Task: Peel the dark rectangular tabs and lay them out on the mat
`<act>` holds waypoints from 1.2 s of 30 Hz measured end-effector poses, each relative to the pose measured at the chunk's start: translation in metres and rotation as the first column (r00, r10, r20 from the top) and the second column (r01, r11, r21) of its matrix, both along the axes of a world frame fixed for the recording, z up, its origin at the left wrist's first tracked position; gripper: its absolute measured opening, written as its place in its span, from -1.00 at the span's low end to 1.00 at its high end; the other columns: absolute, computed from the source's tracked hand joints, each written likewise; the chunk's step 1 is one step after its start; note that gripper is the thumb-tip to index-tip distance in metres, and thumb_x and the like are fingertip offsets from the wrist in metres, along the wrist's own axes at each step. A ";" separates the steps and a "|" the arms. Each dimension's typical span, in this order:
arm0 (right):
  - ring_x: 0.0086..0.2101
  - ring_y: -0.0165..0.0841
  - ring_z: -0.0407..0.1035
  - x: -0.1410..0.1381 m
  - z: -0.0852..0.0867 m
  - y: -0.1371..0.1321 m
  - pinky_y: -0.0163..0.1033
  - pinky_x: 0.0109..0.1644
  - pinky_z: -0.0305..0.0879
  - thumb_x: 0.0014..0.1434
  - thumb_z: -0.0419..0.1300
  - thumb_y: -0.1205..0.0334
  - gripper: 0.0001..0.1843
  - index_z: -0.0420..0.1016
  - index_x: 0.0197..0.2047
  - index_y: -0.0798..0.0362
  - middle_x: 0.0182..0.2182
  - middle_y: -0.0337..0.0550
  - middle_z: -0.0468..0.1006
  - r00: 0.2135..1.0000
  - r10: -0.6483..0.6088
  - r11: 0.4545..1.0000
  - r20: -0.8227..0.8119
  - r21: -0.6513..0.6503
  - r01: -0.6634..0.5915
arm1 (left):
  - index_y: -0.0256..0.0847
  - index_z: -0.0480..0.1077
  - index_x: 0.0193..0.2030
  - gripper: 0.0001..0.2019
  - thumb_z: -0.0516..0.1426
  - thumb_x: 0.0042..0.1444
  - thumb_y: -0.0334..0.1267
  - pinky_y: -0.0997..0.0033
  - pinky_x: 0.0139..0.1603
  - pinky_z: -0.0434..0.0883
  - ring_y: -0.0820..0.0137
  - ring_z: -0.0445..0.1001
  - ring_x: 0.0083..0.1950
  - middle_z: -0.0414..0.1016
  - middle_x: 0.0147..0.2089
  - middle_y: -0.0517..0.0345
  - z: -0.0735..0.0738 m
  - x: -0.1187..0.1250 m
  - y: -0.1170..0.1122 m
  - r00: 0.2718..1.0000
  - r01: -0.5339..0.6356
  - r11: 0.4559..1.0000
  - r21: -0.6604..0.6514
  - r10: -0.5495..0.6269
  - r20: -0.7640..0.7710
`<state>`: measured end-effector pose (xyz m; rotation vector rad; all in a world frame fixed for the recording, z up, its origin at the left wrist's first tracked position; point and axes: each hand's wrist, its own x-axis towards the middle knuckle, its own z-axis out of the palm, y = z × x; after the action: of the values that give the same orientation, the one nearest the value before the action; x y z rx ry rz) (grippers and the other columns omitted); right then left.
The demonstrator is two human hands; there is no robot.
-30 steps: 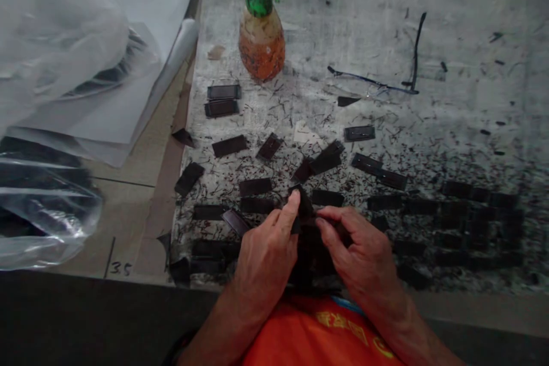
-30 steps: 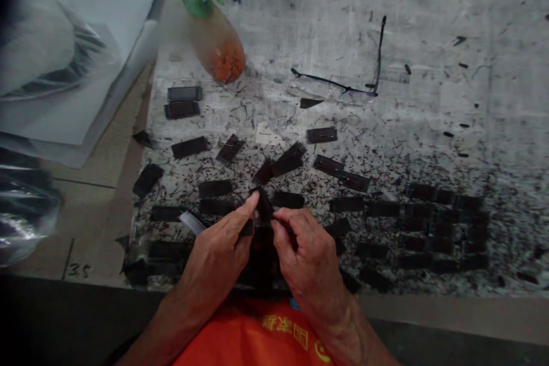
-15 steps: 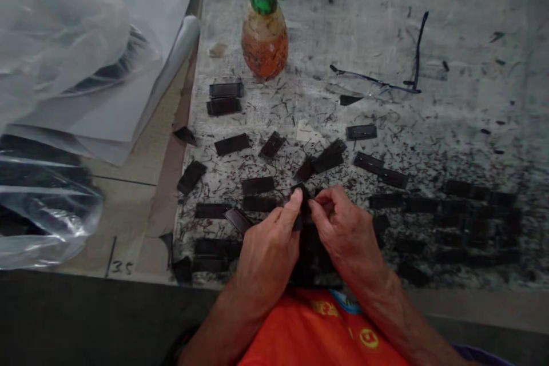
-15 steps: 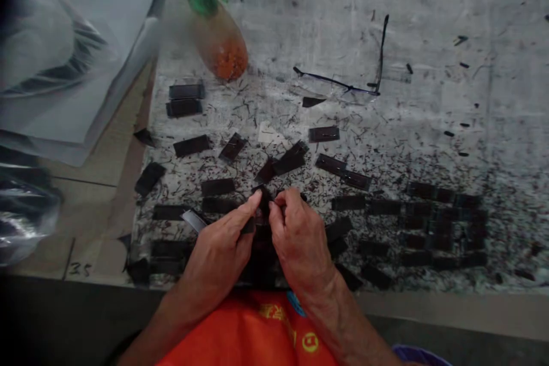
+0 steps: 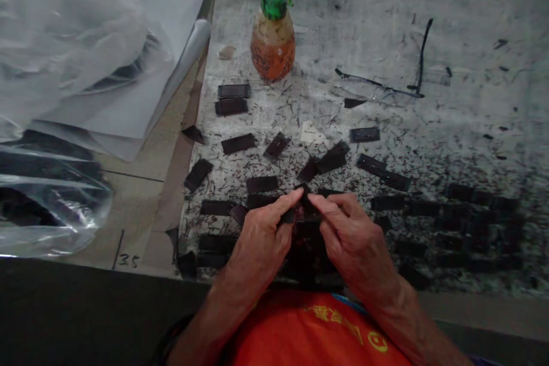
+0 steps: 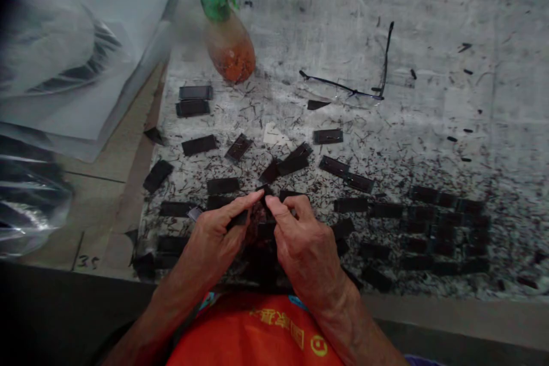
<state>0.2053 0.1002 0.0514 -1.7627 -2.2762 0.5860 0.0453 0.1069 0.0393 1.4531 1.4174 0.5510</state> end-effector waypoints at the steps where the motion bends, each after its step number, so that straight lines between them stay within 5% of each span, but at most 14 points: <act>1: -0.45 -0.39 0.44 0.001 0.000 -0.002 -0.35 -0.43 0.33 0.21 -0.03 0.43 -0.60 0.43 0.06 0.06 -0.27 -0.08 0.50 0.998 0.035 0.999 0.045 0.001 -0.035 | -0.33 0.40 0.11 -0.53 -0.04 0.05 -0.54 0.49 0.15 0.33 0.42 0.50 0.04 0.52 0.05 0.10 -0.001 0.001 0.000 1.000 -0.004 1.000 0.001 0.004 0.002; 7: -0.50 -0.32 0.40 0.008 -0.001 -0.015 -0.29 -0.53 0.24 0.07 -0.06 0.61 -0.40 0.46 0.10 0.04 -0.32 -0.01 0.49 0.961 0.168 0.984 0.219 0.028 -0.178 | -0.31 0.42 0.08 -0.53 -0.03 0.04 -0.54 0.42 0.16 0.34 0.39 0.48 0.06 0.52 0.06 0.11 -0.001 0.002 -0.001 0.998 -0.060 0.998 -0.029 0.060 0.008; 14: -0.39 -0.34 0.47 0.012 0.003 -0.017 -0.33 -0.41 0.34 0.10 -0.02 0.58 -0.49 0.50 0.04 0.07 -0.24 -0.02 0.52 0.953 0.215 0.973 0.212 0.036 -0.228 | -0.30 0.47 0.01 -0.62 0.00 0.09 -0.50 0.42 0.13 0.36 0.38 0.49 0.04 0.55 0.01 0.09 0.001 0.002 0.004 0.992 -0.120 0.990 -0.076 0.123 0.034; 20: -0.49 -0.34 0.44 0.006 0.002 -0.012 -0.33 -0.52 0.29 0.08 0.02 0.57 -0.44 0.43 0.11 -0.01 -0.33 -0.08 0.50 0.935 0.223 0.973 0.276 -0.001 -0.232 | -0.28 0.44 0.05 -0.65 0.01 0.14 -0.44 0.32 0.12 0.37 0.32 0.48 0.05 0.54 0.03 0.06 -0.002 0.000 0.003 0.988 -0.110 0.986 -0.123 0.122 0.096; 24: -0.37 -0.32 0.48 0.007 0.002 -0.018 -0.32 -0.38 0.38 0.05 0.00 0.61 -0.43 0.47 0.06 0.00 -0.24 -0.02 0.51 0.932 0.237 0.968 0.275 0.011 -0.250 | -0.22 0.44 0.04 -0.69 0.03 0.20 -0.41 0.21 0.16 0.33 0.30 0.46 0.07 0.53 0.04 0.05 -0.004 -0.005 0.004 0.981 -0.086 0.981 -0.173 0.114 0.155; 28: -0.36 -0.34 0.49 0.006 0.005 -0.023 -0.34 -0.37 0.42 0.06 -0.02 0.60 -0.48 0.50 0.01 0.05 -0.23 -0.01 0.51 0.947 0.215 0.974 0.237 0.019 -0.226 | -0.25 0.40 0.00 -0.76 0.10 0.24 -0.24 0.04 0.05 0.39 0.24 0.46 0.02 0.48 0.02 0.02 0.000 -0.010 0.011 0.974 -0.046 0.974 -0.224 0.094 0.207; 33: -0.31 -0.42 0.46 0.013 0.006 -0.026 -0.41 -0.28 0.41 0.14 -0.01 0.52 -0.59 0.51 -0.06 0.03 -0.21 -0.10 0.51 0.979 0.141 0.988 0.151 0.039 -0.148 | -0.25 0.35 0.03 -0.72 0.10 0.24 -0.16 0.17 -0.15 0.48 0.29 0.48 -0.12 0.43 -0.01 0.04 0.005 -0.010 0.013 0.976 -0.024 0.951 -0.307 0.089 0.199; 36: -0.21 -0.31 0.42 0.024 0.002 -0.026 -0.25 -0.13 0.39 0.19 -0.02 0.47 -0.62 0.49 -0.02 0.08 -0.21 -0.04 0.50 0.988 0.082 0.989 0.130 0.109 -0.096 | -0.25 0.34 0.04 -0.70 0.10 0.24 -0.16 0.20 -0.18 0.48 0.30 0.48 -0.14 0.43 -0.03 0.04 0.005 -0.005 0.010 0.984 -0.049 0.943 -0.328 0.103 0.148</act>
<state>0.2291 0.0739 0.0536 -1.6952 -2.4300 0.3597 0.0402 0.1174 0.0439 1.0710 1.3644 0.4494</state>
